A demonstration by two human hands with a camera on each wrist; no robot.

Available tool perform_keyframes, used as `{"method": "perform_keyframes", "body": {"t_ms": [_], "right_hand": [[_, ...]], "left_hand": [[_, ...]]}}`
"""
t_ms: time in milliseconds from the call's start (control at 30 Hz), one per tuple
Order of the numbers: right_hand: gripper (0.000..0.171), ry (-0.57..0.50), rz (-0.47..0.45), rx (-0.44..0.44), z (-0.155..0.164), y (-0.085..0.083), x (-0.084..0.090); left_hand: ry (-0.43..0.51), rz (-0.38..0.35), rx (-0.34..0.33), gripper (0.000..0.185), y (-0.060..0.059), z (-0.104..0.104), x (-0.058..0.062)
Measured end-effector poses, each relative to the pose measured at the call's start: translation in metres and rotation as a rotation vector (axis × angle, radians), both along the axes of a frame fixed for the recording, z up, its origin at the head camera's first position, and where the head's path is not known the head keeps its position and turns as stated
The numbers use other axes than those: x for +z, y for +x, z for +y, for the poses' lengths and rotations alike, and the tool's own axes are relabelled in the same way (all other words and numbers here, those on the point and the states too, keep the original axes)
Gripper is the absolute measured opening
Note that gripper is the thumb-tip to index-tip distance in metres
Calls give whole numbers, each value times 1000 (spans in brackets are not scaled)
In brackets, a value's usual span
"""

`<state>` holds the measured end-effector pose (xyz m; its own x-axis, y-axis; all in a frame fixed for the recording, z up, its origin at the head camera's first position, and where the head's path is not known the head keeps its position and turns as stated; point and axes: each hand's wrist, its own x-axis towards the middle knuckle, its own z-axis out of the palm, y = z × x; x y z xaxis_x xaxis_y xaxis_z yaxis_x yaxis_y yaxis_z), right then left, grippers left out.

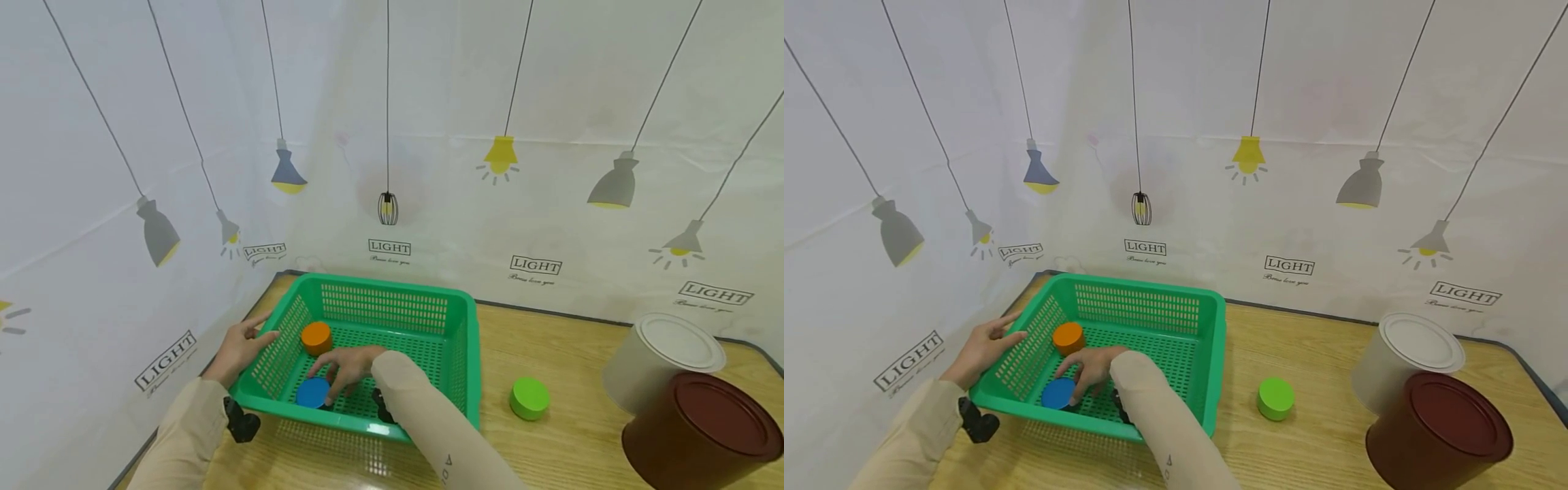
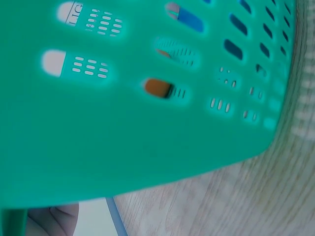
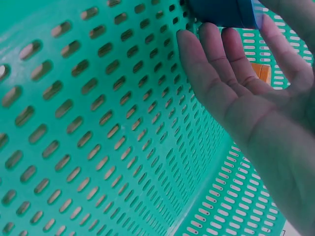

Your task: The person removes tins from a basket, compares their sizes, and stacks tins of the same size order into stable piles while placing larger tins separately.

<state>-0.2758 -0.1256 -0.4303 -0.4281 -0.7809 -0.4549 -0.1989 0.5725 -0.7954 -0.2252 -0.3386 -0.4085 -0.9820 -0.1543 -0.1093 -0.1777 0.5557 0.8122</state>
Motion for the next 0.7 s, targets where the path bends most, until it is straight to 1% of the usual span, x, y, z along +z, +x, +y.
{"method": "perform_keyframes", "body": {"t_ms": [133,333,433,500,700], "right_hand": [[46,-3,2,-13,1,1,0],[41,3,67,-4,1,1,1],[38,4,93,-6,2,1,0],[40,2,100,-7,1,1,-1],[52,3,113,-18,1,0,-3]], "left_hand": [[13,6,1,59,1,1,1],[0,-5,-21,60,1,0,0],[7,-16,-29,61,1,-1,0],[12,-21,-30,62,1,-1,0],[4,-14,-35,61,1,0,0]]}}
